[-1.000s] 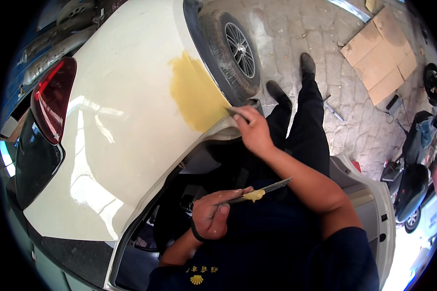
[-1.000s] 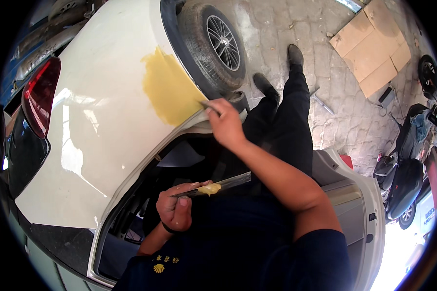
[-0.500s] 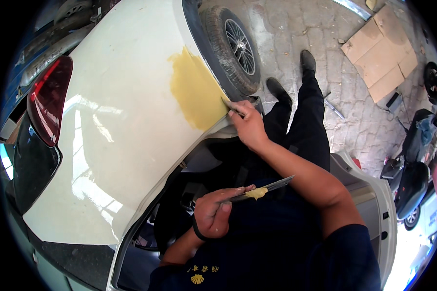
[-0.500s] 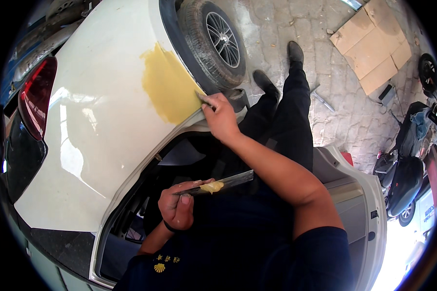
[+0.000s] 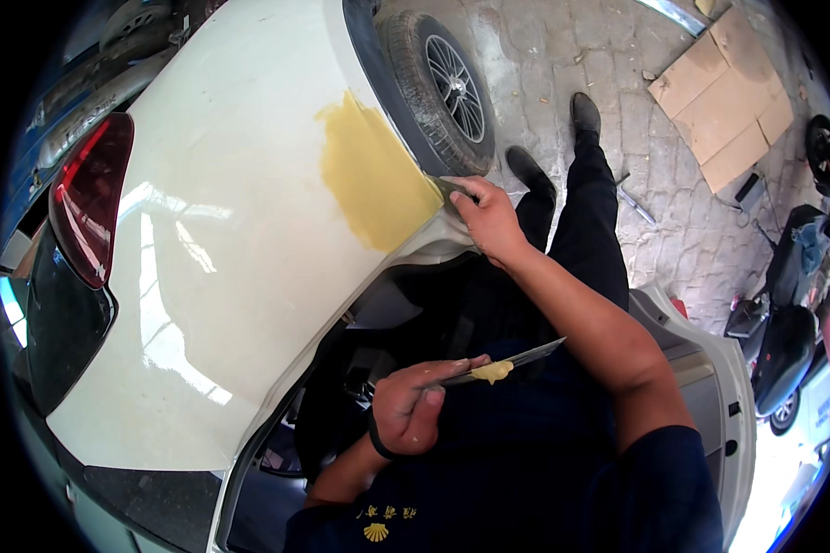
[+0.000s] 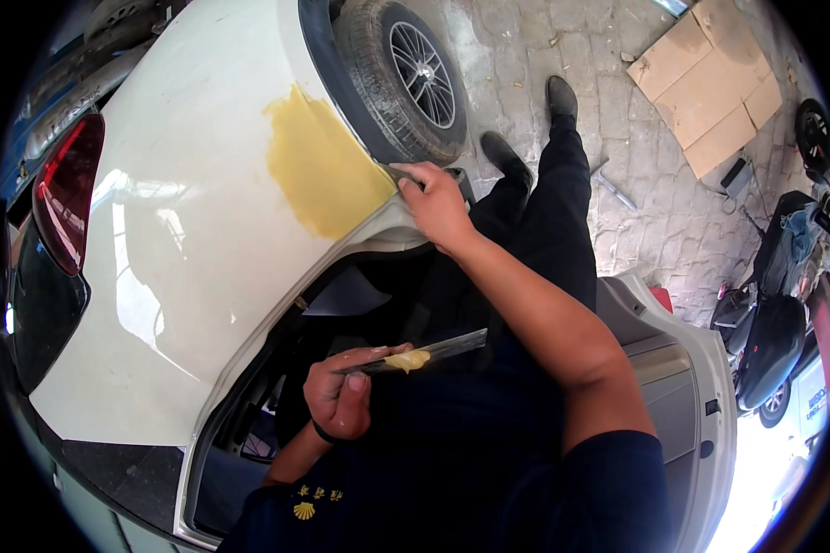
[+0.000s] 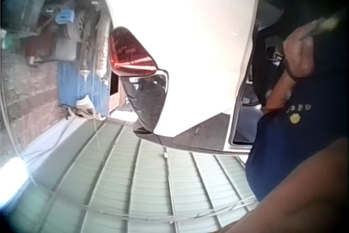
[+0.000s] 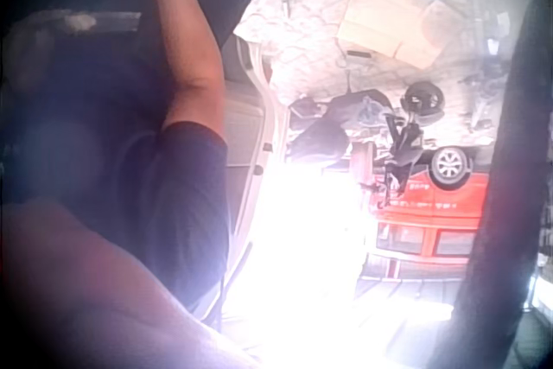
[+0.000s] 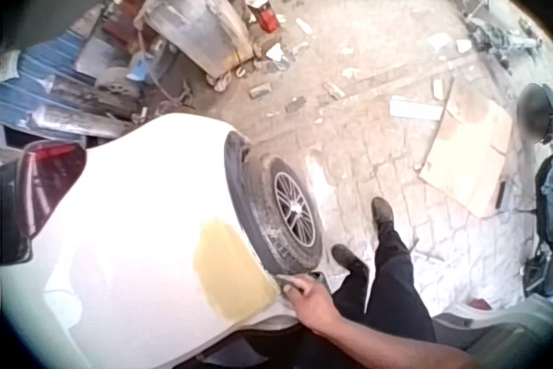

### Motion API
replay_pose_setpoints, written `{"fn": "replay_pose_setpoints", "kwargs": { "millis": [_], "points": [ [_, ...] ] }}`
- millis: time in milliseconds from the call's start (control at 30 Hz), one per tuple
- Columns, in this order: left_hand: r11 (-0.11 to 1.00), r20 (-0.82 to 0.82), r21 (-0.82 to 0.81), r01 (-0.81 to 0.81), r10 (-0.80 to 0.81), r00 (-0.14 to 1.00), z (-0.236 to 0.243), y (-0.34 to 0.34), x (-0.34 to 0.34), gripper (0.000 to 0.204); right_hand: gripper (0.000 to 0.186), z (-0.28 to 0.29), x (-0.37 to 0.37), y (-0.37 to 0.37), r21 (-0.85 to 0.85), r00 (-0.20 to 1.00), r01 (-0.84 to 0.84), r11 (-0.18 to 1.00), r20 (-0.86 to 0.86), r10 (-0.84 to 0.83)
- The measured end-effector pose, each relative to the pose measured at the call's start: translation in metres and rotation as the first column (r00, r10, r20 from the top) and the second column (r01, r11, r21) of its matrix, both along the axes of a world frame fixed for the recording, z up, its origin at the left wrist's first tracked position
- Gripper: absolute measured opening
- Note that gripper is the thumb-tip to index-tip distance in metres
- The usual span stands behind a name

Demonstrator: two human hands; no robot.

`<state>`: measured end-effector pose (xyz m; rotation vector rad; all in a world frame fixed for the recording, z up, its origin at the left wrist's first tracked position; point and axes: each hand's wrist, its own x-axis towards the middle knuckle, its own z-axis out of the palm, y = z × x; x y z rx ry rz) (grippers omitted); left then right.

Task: The person applies body filler from a tube onto a putty knife and spreads it over a damaged area on the rear quarter panel of a white car. The person smooths the filler to fill the imperfection on the car's surface.

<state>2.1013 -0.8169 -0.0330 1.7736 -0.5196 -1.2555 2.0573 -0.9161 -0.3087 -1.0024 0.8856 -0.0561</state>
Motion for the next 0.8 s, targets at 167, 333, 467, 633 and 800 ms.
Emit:
{"fn": "replay_pose_setpoints", "kwargs": {
  "millis": [167, 333, 467, 633, 800],
  "points": [
    [1.0, -0.021, 0.005, 0.003, -0.003, 1.0, 0.0, -0.003, 0.003, 0.035, 0.031, 0.008, 0.008, 0.011, -0.055, 0.998, 0.06, 0.997, 0.017, -0.059],
    [1.0, -0.07, 0.0, -0.001, 0.001, 0.998, 0.001, -0.004, 0.005, 0.035, 0.03, 0.047, 0.0, 0.019, 0.002, 1.0, -0.016, 1.0, -0.001, 0.017],
    [1.0, -0.056, -0.028, 0.002, -0.003, 0.998, 0.003, -0.005, 0.008, 0.035, 0.03, 0.04, -0.006, -0.001, -0.078, 1.0, -0.02, 0.997, 0.0, 0.02],
    [1.0, -0.023, -0.024, 0.004, -0.004, 1.0, 0.007, 0.001, 0.012, 0.034, 0.03, 0.024, 0.027, -0.013, 0.121, 0.995, 0.098, 0.988, -0.031, -0.095],
    [0.997, -0.028, -0.05, -0.054, 0.053, 0.998, 0.011, 0.004, 0.012, 0.034, 0.032, 0.029, 0.048, -0.003, -0.034, 0.994, 0.103, 0.994, -0.038, -0.104]
  ]
}}
